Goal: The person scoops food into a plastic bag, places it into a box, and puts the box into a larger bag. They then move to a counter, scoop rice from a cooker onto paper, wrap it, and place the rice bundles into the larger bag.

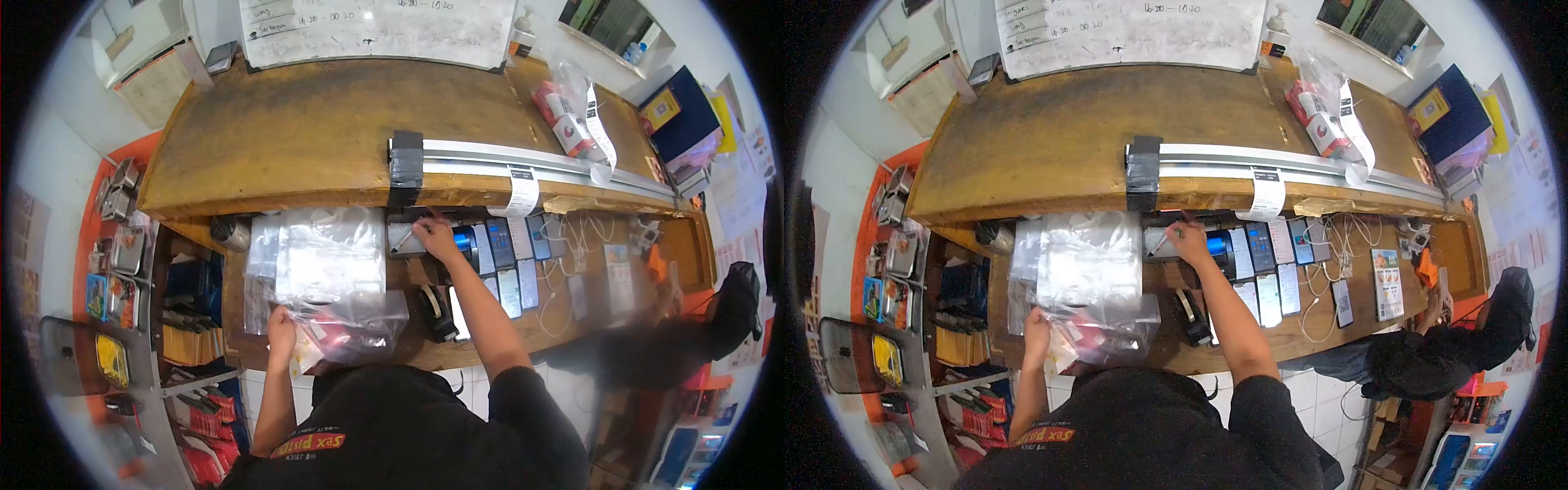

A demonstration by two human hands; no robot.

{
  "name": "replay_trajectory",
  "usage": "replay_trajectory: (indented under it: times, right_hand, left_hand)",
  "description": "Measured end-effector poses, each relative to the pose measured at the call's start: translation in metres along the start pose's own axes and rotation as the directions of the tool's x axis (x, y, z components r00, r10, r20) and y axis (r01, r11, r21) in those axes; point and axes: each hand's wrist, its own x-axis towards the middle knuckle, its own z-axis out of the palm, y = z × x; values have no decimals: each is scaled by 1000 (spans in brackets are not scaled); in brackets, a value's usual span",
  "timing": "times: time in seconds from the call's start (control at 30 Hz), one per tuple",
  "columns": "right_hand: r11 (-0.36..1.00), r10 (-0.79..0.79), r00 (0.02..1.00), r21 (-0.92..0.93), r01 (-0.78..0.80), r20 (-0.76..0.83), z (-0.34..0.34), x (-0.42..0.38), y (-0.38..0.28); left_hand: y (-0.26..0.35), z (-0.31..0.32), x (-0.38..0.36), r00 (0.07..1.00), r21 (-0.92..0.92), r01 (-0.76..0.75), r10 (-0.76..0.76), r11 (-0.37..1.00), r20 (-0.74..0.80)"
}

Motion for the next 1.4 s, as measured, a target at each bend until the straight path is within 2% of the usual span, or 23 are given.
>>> replay_trajectory:
  times: [0.1, 0.17, 0.23, 0.3, 0.43, 0.5, 0.53, 0.63, 0.7, 0.73, 0.8, 0.83, 0.87, 0.9, 0.93, 1.0, 1.07, 1.13, 1.2, 1.3, 1.33, 1.37, 1.4]
  right_hand:
    - [998, -6, 998, -64, 2, -60, 37, 12, 21]
    - [991, -38, 989, -134, 19, -141, 45, 15, 15]
    - [979, -71, 974, -204, 27, -213, 42, 15, 5]
    - [974, 65, 993, -209, -85, -101, 32, 17, -3]
    - [971, 144, 983, -174, -163, -114, 37, 17, 1]
    - [975, 150, 986, -153, -160, -73, 40, 19, 6]
    - [975, 152, 985, -151, -163, -81, 39, 20, 8]
    - [989, 119, 984, -73, -129, -132, 41, 15, 4]
    - [987, 17, 934, -145, -73, -357, 42, 10, -4]
    - [987, 15, 933, -144, -72, -358, 37, 4, -20]
    - [979, 202, 920, 65, -191, -336, 32, -18, -60]
    - [951, 266, 936, 224, -215, -230, 43, -30, -70]
    - [894, 311, 944, 373, -250, -113, 55, -46, -78]
    - [816, 278, 959, 512, -267, 58, 50, -66, -107]
    - [751, 175, 960, 601, -273, 218, 55, -86, -121]
    - [457, 61, 746, 646, -612, 664, 44, -120, -169]
    - [221, -50, 643, 636, -739, 764, 24, -146, -221]
    - [228, -24, 688, 674, -703, 725, 32, -164, -234]
    - [300, -68, 735, 716, -630, 675, 39, -168, -226]
    - [356, -123, 778, 759, -544, 616, 35, -165, -217]
    - [354, -34, 824, 777, -520, 566, 29, -167, -220]
    - [357, -32, 824, 777, -519, 565, 24, -170, -224]
    - [71, -34, 856, 856, -512, 515, 17, -172, -231]
  left_hand:
    - [0, -2, 6, 994, 43, -71, 74, 997, -79]
    - [44, 13, -11, 929, 319, -180, 267, 930, -257]
    - [63, 14, -16, 940, 355, -104, 209, 929, -270]
    - [65, 13, -18, 944, 522, -98, 246, 848, -222]
    - [70, 12, -12, 956, 630, -47, 218, 775, -196]
    - [75, 12, -5, 783, 623, -357, 587, 696, -206]
    - [80, 12, -3, 780, 624, -364, 593, 691, -201]
    - [91, 9, -9, 782, 542, -388, 577, 746, -236]
    - [93, 3, -9, 852, 491, -399, 511, 774, -115]
    - [88, 0, -5, 850, 492, -400, 513, 773, -116]
    - [70, -2, 1, 972, 264, -201, 227, 943, -68]
    - [72, 0, -1, 972, 263, -201, 226, 944, -68]
    - [76, 5, -5, 990, 24, -133, 134, 991, -49]
    - [78, 9, -8, 999, -215, -50, 49, 975, -9]
    - [78, 10, -11, 999, -217, -48, 48, 975, -10]
    - [77, 9, -20, 975, -395, 174, -102, 902, 198]
    - [101, 22, -42, 960, -440, 188, -70, 878, 270]
    - [118, 35, -61, 941, -484, 200, -29, 852, 337]
    - [123, 40, -75, 932, -88, 16, 17, 996, 362]
    - [116, 40, -79, 923, -233, -63, 146, 970, 356]
    - [123, 40, -82, 937, -332, 43, 78, 942, 341]
    - [119, 38, -81, 936, -335, 43, 79, 941, 342]
    - [111, 34, -76, 971, -422, 88, 17, 903, 238]
